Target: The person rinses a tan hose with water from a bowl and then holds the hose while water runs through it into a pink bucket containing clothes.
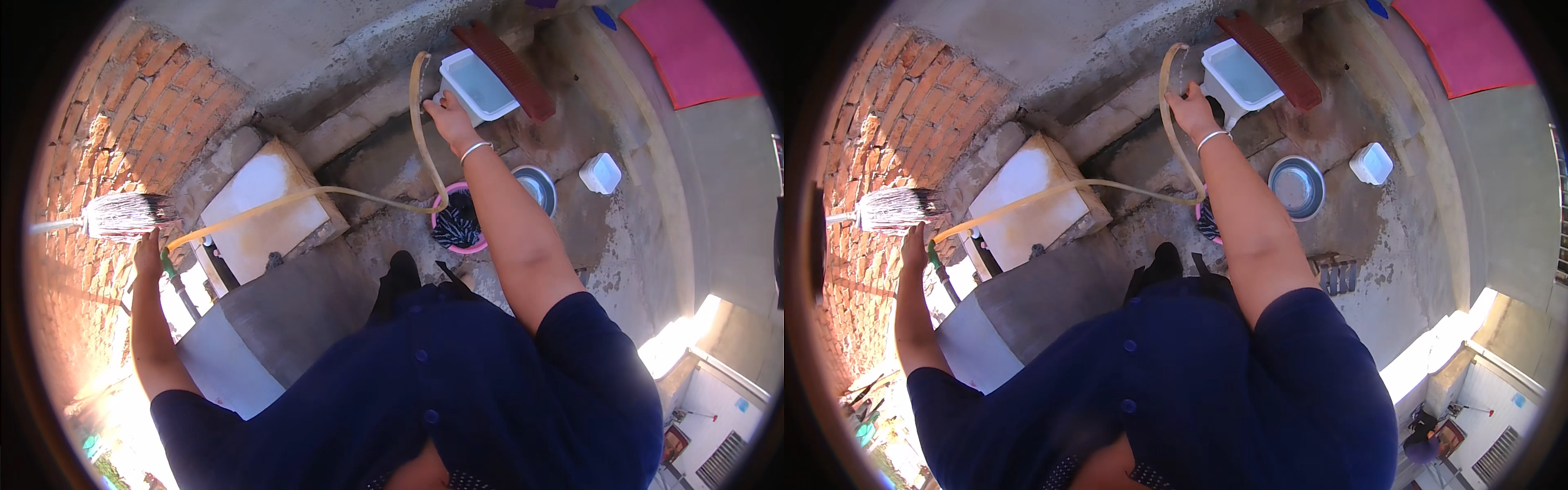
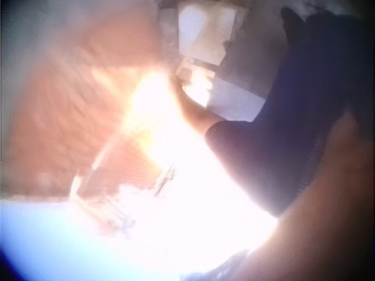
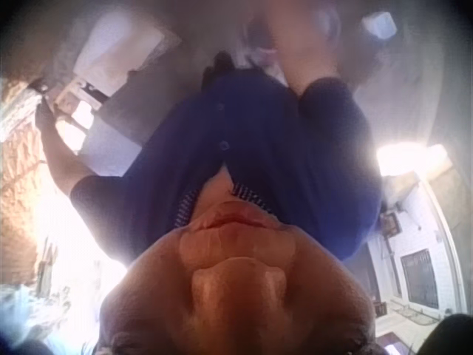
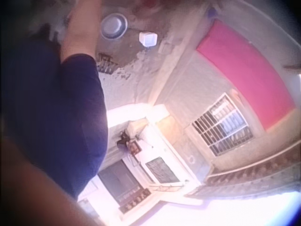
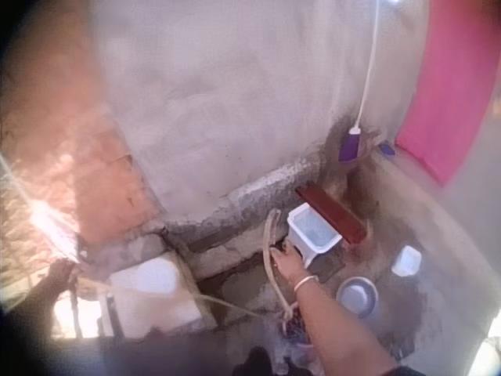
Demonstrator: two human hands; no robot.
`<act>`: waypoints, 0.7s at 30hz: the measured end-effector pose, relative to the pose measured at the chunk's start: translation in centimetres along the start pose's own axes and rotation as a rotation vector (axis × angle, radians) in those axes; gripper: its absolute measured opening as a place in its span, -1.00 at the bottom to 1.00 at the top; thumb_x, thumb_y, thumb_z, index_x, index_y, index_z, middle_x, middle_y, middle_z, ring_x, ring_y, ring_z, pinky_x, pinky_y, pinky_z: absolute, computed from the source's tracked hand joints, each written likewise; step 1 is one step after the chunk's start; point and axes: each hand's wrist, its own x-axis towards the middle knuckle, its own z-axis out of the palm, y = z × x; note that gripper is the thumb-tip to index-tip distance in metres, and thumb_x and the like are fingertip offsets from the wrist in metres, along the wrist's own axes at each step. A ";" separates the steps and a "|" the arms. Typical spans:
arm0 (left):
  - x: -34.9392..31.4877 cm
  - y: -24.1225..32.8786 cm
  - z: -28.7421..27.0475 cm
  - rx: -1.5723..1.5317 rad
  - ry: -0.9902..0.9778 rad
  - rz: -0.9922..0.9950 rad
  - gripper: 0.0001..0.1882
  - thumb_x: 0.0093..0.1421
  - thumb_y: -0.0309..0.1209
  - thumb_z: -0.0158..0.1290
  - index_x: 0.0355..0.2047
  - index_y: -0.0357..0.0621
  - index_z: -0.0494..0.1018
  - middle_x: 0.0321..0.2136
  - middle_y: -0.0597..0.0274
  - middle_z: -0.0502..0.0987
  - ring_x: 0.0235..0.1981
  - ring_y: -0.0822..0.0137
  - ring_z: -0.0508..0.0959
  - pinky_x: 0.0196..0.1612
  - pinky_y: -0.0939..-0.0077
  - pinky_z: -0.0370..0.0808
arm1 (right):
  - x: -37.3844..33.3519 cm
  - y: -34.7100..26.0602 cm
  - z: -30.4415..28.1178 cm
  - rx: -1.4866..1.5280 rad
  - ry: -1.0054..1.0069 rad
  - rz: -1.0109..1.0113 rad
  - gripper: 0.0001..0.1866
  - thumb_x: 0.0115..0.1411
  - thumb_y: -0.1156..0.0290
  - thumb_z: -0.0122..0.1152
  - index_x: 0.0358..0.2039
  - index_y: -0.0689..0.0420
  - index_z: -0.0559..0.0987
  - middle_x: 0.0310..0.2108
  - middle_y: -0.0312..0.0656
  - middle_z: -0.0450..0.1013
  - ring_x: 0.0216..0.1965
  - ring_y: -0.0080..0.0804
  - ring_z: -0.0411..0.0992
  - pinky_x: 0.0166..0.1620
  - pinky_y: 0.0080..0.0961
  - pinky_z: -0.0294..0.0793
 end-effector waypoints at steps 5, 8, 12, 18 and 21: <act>1.9 13.4 -6.8 -0.155 -0.144 0.171 -0.55 -0.06 -0.57 -0.01 -0.08 -0.09 0.32 -0.22 -0.03 0.43 -0.19 0.01 0.45 -0.15 0.20 0.39 | -12.7 13.5 -5.8 -0.178 -0.435 -0.128 -0.66 0.10 0.35 0.05 -0.11 0.20 0.44 -0.16 -0.07 0.43 -0.13 -0.31 0.41 -0.06 -0.50 0.34; 0.0 30.4 -5.9 -0.578 -0.115 0.311 -0.65 -0.02 -0.46 0.03 -0.16 -0.15 0.38 -0.21 -0.02 0.46 -0.18 0.02 0.45 -0.13 0.26 0.38 | -23.4 23.5 -14.0 -0.496 -0.632 0.155 -0.70 0.02 0.36 0.04 -0.20 0.10 0.52 -0.24 -0.07 0.47 -0.21 -0.19 0.44 -0.10 -0.41 0.38; -13.8 53.2 -1.5 -0.666 -0.704 0.541 -0.71 -0.03 -0.34 -0.03 -0.26 -0.08 0.47 -0.26 0.07 0.50 -0.22 0.08 0.48 -0.15 0.28 0.41 | -34.0 36.1 -25.3 -0.543 -0.758 0.335 -0.72 -0.02 0.34 0.05 -0.27 0.06 0.55 -0.27 -0.12 0.48 -0.18 -0.19 0.42 -0.09 -0.36 0.37; -33.4 67.7 2.3 -0.628 -0.945 0.427 -0.77 -0.07 -0.33 0.10 -0.36 -0.07 0.45 -0.43 0.11 0.51 -0.30 0.10 0.51 -0.21 0.31 0.43 | -41.2 45.6 -34.8 -0.461 -0.908 0.311 -0.76 -0.07 0.33 0.09 -0.34 0.07 0.55 -0.45 -0.11 0.48 -0.33 -0.14 0.44 -0.23 -0.32 0.41; -33.9 69.0 -1.1 -0.801 -1.016 0.339 -0.84 -0.01 -0.38 0.06 -0.39 -0.12 0.42 -0.47 0.10 0.50 -0.38 0.15 0.51 -0.30 0.36 0.42 | -42.3 46.0 -37.1 -0.526 -0.831 0.417 -0.79 -0.05 0.34 0.06 -0.37 0.06 0.54 -0.46 -0.08 0.46 -0.34 -0.11 0.43 -0.26 -0.29 0.40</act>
